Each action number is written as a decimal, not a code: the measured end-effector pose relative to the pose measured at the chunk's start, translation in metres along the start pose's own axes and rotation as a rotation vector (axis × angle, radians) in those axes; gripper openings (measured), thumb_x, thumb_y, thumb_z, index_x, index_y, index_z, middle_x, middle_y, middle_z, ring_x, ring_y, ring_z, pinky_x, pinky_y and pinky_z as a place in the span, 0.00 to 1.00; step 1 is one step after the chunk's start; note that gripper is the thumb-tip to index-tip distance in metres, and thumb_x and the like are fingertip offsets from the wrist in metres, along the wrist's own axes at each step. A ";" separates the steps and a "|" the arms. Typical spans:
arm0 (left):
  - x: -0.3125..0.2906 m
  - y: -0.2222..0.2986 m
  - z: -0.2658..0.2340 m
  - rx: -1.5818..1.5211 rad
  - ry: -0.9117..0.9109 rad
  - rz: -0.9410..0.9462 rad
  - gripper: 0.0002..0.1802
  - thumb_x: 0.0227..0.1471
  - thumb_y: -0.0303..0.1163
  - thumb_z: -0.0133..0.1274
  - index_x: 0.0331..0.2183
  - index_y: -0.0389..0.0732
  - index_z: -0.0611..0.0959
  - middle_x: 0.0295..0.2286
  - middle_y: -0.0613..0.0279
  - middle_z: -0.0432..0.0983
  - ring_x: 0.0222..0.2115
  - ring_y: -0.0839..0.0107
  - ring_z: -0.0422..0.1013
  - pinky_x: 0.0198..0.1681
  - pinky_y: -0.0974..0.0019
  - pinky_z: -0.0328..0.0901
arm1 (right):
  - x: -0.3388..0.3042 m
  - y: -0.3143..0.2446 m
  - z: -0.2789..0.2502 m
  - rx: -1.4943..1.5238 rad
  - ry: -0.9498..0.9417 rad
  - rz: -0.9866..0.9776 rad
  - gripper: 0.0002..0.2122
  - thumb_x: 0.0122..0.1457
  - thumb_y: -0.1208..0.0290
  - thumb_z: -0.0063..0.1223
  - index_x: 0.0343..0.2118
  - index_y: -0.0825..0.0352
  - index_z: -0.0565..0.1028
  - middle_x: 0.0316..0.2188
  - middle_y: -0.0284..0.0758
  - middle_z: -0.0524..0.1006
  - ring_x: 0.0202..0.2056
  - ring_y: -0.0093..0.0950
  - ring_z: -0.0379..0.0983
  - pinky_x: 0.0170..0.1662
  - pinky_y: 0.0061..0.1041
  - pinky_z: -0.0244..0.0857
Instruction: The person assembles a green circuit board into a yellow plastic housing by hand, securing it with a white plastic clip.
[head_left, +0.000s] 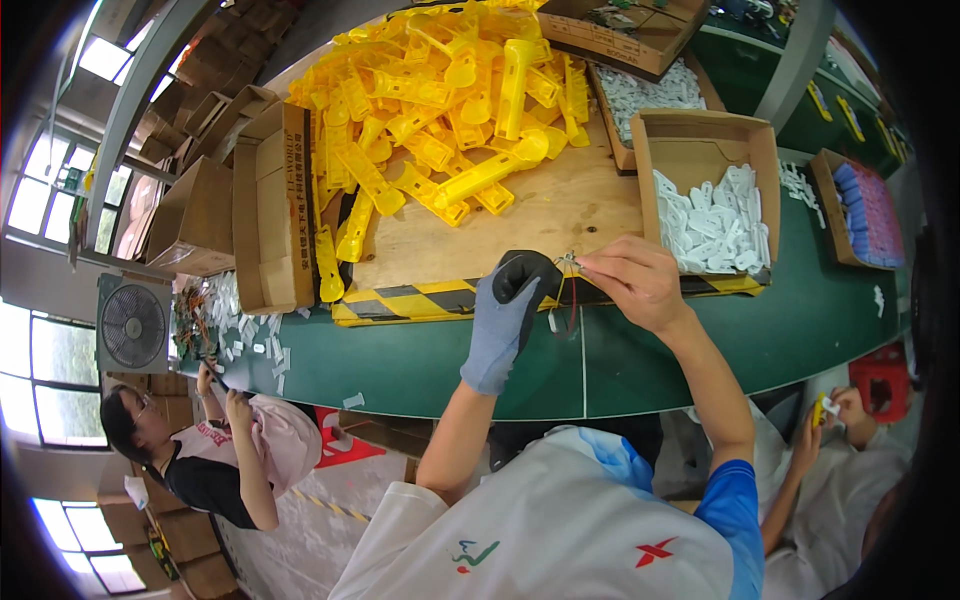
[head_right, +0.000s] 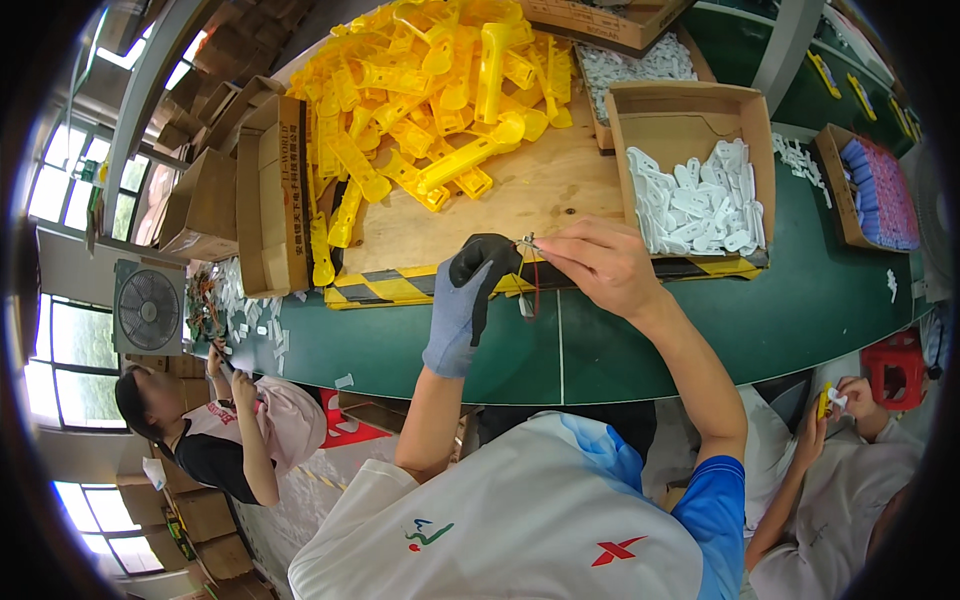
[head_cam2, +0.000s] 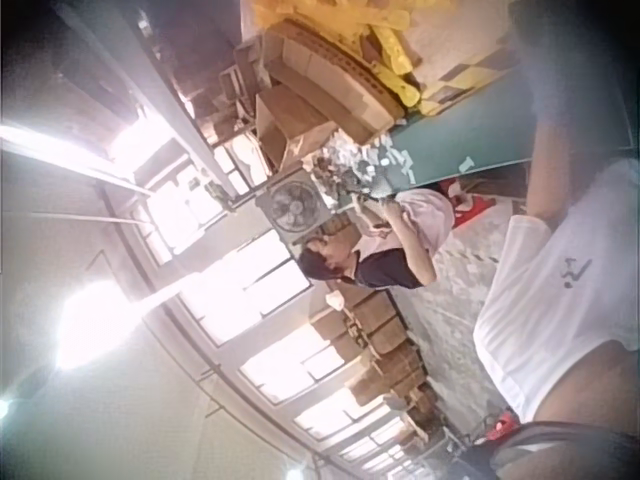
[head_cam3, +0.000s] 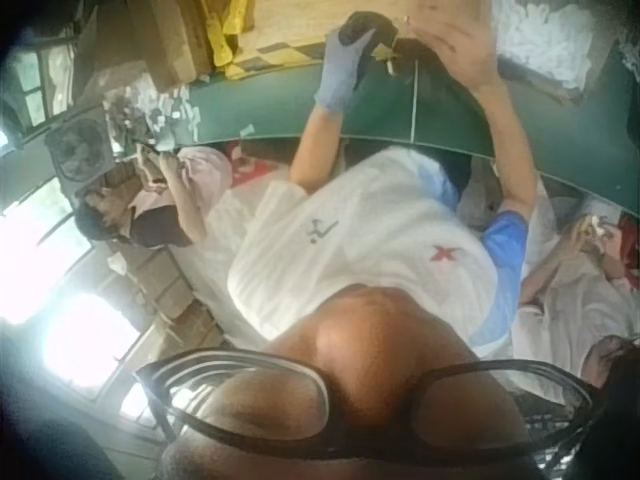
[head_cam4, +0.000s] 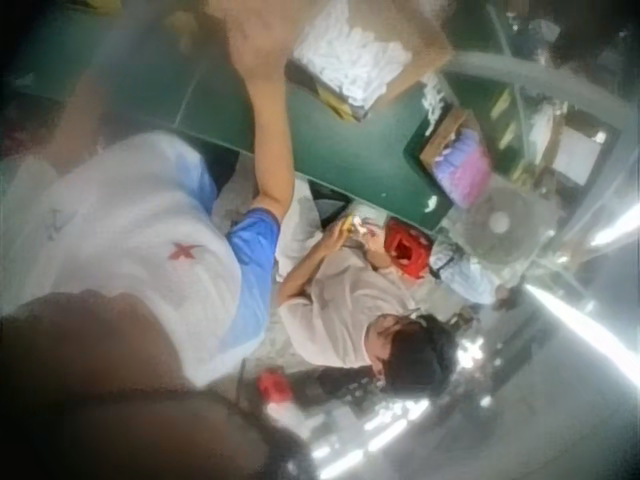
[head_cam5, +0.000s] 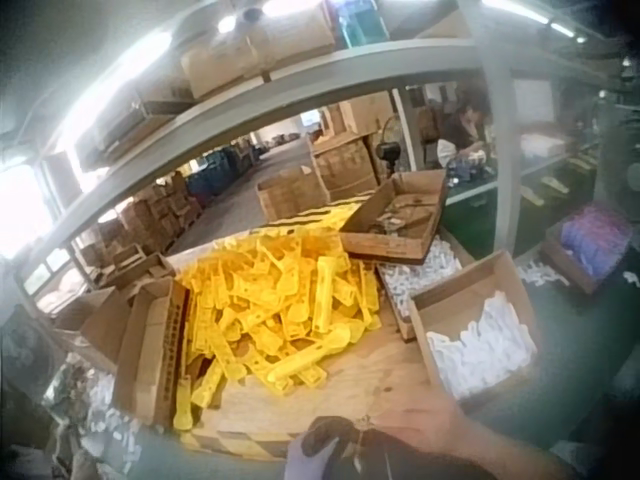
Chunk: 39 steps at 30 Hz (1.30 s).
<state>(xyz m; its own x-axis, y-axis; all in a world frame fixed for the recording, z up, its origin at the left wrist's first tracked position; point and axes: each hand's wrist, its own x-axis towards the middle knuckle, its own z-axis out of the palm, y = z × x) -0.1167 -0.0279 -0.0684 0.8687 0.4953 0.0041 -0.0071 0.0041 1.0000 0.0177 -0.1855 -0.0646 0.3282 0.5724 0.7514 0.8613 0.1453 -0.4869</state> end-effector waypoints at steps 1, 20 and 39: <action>0.002 0.001 0.000 0.009 0.003 0.001 0.07 0.52 0.22 0.54 0.33 0.28 0.80 0.32 0.60 0.77 0.32 0.74 0.71 0.38 0.70 0.66 | -0.002 0.001 0.000 0.007 0.007 -0.002 0.09 0.48 0.80 0.64 0.34 0.67 0.81 0.27 0.35 0.79 0.27 0.31 0.76 0.29 0.25 0.69; 0.125 -0.009 -0.066 1.509 0.079 0.371 0.34 0.43 0.33 0.63 0.54 0.45 0.73 0.45 0.50 0.74 0.46 0.49 0.69 0.55 0.54 0.59 | -0.042 0.026 0.028 1.108 0.138 0.940 0.09 0.60 0.77 0.57 0.42 0.73 0.78 0.35 0.38 0.81 0.34 0.22 0.78 0.38 0.18 0.73; -0.029 -0.037 -0.037 -0.324 -0.267 -0.304 0.45 0.46 0.20 0.54 0.64 0.40 0.55 0.55 0.58 0.66 0.56 0.63 0.65 0.58 0.62 0.61 | -0.039 0.022 0.017 1.110 0.075 0.947 0.10 0.57 0.75 0.61 0.41 0.72 0.80 0.32 0.32 0.81 0.31 0.17 0.74 0.37 0.15 0.69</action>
<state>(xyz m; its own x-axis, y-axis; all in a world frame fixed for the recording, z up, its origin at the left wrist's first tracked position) -0.1602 -0.0102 -0.1055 0.9512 0.1917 -0.2420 0.1486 0.4029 0.9031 0.0177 -0.1903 -0.1123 0.6395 0.7681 -0.0344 -0.4077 0.3008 -0.8621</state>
